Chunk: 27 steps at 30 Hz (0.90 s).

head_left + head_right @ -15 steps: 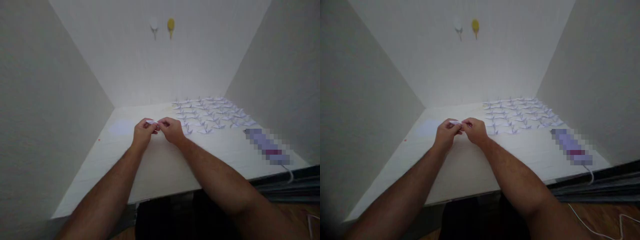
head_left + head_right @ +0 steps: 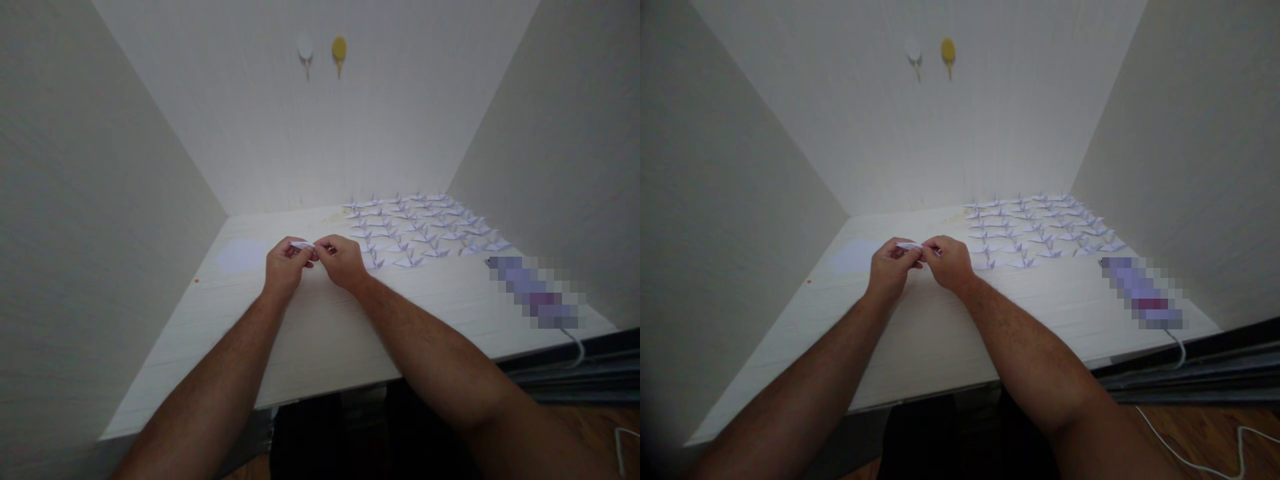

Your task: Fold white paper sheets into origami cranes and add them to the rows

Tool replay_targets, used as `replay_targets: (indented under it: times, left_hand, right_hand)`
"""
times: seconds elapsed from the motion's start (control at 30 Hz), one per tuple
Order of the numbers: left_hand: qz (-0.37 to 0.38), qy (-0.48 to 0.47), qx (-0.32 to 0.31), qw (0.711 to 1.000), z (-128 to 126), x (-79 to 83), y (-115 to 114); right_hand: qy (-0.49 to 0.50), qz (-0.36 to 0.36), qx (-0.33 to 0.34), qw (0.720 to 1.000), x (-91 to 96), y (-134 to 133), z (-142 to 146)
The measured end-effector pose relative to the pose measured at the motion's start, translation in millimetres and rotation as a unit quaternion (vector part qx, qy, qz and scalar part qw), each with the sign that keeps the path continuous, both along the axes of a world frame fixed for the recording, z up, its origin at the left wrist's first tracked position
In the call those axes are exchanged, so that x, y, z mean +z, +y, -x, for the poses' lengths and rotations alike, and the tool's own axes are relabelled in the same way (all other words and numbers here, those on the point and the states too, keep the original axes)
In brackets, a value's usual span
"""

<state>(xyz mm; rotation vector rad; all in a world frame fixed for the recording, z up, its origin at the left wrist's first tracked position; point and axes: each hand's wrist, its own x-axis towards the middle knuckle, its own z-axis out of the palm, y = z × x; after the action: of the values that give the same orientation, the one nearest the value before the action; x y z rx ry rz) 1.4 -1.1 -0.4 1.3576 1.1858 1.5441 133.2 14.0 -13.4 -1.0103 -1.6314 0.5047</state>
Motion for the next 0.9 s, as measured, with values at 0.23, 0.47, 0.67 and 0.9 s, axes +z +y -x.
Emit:
replay_targets:
  times: [0.23,0.47,0.67,0.9]
  left_hand:
    - [-0.01,0.015,0.005,1.0,-1.7,2.2,-2.2]
    - [-0.009,0.007,0.001,1.0,-1.1,-0.4,-0.6]
    - [-0.015,0.031,0.007,0.999,-1.8,3.2,-3.1]
    - [-0.015,0.023,0.015,1.0,-1.3,1.7,-2.2]
  right_hand:
    - [0.039,0.031,0.012,0.999,1.3,-1.4,1.7]
    - [0.039,0.038,0.006,0.999,-0.7,-0.2,2.2]
    - [0.014,0.028,0.005,1.0,-0.1,-1.1,1.0]
    - [-0.015,0.003,-0.017,1.0,1.4,-2.9,0.3]
